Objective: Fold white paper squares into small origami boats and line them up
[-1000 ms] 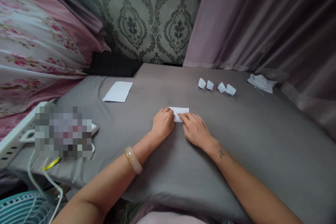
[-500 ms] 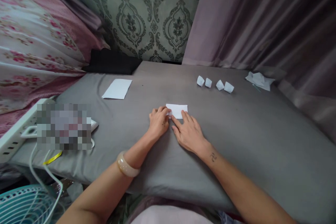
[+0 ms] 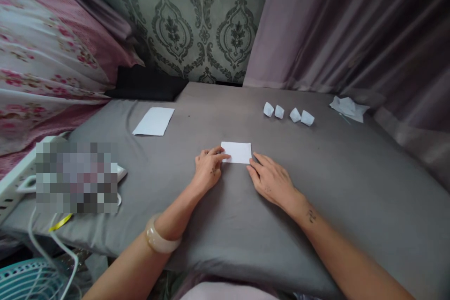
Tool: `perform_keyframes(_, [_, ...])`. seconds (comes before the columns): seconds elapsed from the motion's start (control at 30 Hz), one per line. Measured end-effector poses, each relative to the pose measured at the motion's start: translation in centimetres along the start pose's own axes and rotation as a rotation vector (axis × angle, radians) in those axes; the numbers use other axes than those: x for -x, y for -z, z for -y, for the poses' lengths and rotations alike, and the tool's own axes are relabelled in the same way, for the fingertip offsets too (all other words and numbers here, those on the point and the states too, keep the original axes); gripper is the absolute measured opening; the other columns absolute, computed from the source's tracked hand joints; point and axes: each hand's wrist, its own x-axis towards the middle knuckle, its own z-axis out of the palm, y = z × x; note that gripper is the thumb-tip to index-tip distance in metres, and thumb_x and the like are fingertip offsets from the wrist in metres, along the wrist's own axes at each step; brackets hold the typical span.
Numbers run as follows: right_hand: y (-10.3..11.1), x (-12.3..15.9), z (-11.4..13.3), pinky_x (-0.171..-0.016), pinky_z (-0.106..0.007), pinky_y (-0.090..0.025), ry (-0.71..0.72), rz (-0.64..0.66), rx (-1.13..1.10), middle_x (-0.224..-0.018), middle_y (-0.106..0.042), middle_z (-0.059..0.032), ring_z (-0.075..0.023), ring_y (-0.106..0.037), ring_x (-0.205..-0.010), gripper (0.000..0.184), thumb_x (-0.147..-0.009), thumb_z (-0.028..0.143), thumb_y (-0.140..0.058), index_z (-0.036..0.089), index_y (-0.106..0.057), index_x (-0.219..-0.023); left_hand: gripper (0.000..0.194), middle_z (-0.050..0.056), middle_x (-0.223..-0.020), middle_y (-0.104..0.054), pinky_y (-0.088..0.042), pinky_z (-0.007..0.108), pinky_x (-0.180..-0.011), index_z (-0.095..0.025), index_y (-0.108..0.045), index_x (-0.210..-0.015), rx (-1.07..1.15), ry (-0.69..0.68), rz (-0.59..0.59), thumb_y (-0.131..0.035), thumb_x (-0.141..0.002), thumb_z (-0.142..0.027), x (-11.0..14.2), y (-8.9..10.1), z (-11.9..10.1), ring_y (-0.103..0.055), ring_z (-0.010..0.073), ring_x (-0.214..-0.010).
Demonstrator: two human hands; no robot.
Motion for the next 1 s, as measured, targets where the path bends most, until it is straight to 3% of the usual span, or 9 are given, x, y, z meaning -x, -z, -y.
perform_keyframes(0.1, [0.3,-2.2,-1.3,-0.089,-0.034,-0.044,-0.05,-0.001,-0.104,-0.112,-0.065,-0.0088,-0.0216,-0.059,-0.103,0.036,-0.094,0.031,-0.038,0.018,-0.07,-0.085,0.041,0.002,-0.127,-0.058,-0.035,0.046,-0.086,-0.033,-0.07,-0.103,-0.007,-0.01,-0.02,-0.041,-0.084,-0.01,0.1,-0.1,-0.1,-0.046,0.0279,-0.107])
perform_keyframes(0.23, [-0.1,-6.5,-2.4,-0.085,-0.031,-0.043,-0.121,-0.042,-0.277,-0.103,-0.065,-0.0101,-0.0189,-0.059,-0.094,0.028,-0.088,0.032,-0.05,0.015,-0.062,-0.107,0.044,0.003,-0.128,-0.057,-0.036,0.045,-0.086,-0.032,-0.07,-0.104,-0.017,-0.045,-0.007,-0.042,-0.081,-0.006,0.3,0.1,-0.2,-0.046,0.0272,-0.107])
perform_keyframes(0.33, [-0.3,-9.3,-2.6,-0.078,-0.029,-0.043,-0.249,0.105,-0.47,-0.1,-0.064,-0.0105,-0.0191,-0.057,-0.09,0.032,-0.079,0.034,-0.062,0.013,-0.064,-0.103,0.044,0.002,-0.127,-0.058,-0.036,0.044,-0.086,-0.032,-0.07,-0.102,-0.005,-0.064,-0.013,-0.041,-0.081,-0.006,0.3,0.1,-0.1,-0.046,0.0259,-0.108])
perform_keyframes(0.43, [0.1,-10.4,-2.8,-0.056,-0.023,-0.04,-0.299,0.241,-0.583,-0.069,-0.062,-0.0034,-0.0133,-0.055,-0.063,0.021,-0.075,0.032,-0.066,0.012,-0.067,-0.083,0.045,0.001,-0.126,-0.058,-0.037,0.042,-0.086,-0.032,-0.07,-0.1,-0.009,-0.082,-0.044,-0.04,-0.081,-0.004,0.4,-0.1,0.2,-0.046,0.0246,-0.108])
perform_keyframes(0.57, [0.7,-9.3,-3.2,-0.035,-0.018,-0.026,-0.365,0.373,-0.752,-0.044,-0.047,0.0046,-0.0064,-0.04,-0.038,0.02,-0.078,0.03,-0.065,0.012,-0.064,-0.068,0.049,0.002,-0.13,-0.055,-0.037,0.041,-0.088,-0.028,-0.064,-0.11,-0.05,-0.14,-0.09,-0.042,-0.075,-0.002,0.6,0.0,0.0,-0.045,0.0246,-0.11])
perform_keyframes(0.63, [0.8,-8.2,-3.0,-0.033,-0.015,-0.031,-0.571,0.277,-1.127,-0.047,-0.053,0.0029,-0.0054,-0.044,-0.038,0.015,-0.077,0.023,-0.067,0.011,-0.063,-0.07,0.055,0.005,-0.134,-0.052,-0.037,0.041,-0.091,-0.024,-0.056,-0.122,-0.085,-0.195,-0.109,-0.045,-0.072,-0.002,0.6,0.3,-0.4,-0.043,0.0255,-0.115])
perform_keyframes(0.77, [0.5,-5.6,-1.6,-0.053,-0.015,-0.055,-0.701,0.187,-1.335,-0.066,-0.066,-0.0033,-0.0093,-0.064,-0.056,0.005,-0.078,0.011,-0.066,0.012,-0.061,-0.076,0.061,0.01,-0.139,-0.047,-0.035,0.041,-0.096,-0.018,-0.042,-0.133,-0.179,-0.336,-0.073,-0.044,-0.074,-0.003,-0.2,0.7,-1.5,-0.039,0.0256,-0.124])
perform_keyframes(0.87, [0.2,-4.0,-0.3,-0.054,-0.015,-0.058,-0.878,0.151,-1.593,-0.069,-0.068,-0.0062,-0.0117,-0.068,-0.058,0.007,-0.08,0.004,-0.062,0.009,-0.06,-0.076,0.053,0.012,-0.138,-0.048,-0.035,0.041,-0.099,-0.015,-0.043,-0.131,-0.241,-0.462,-0.015,-0.042,-0.079,-0.003,-1.4,0.4,-1.8,-0.038,0.0254,-0.129])
perform_keyframes(1.0, [0.2,-2.8,0.3,-0.052,-0.017,-0.059,-0.928,0.153,-1.703,-0.07,-0.069,-0.0086,-0.0147,-0.07,-0.059,0.003,-0.081,0.005,-0.061,0.007,-0.06,-0.081,0.042,0.013,-0.133,-0.053,-0.037,0.039,-0.101,-0.016,-0.047,-0.125,-0.248,-0.547,0.09,-0.039,-0.085,-0.006,-2.6,-0.4,-1.7,-0.044,0.023,-0.127])
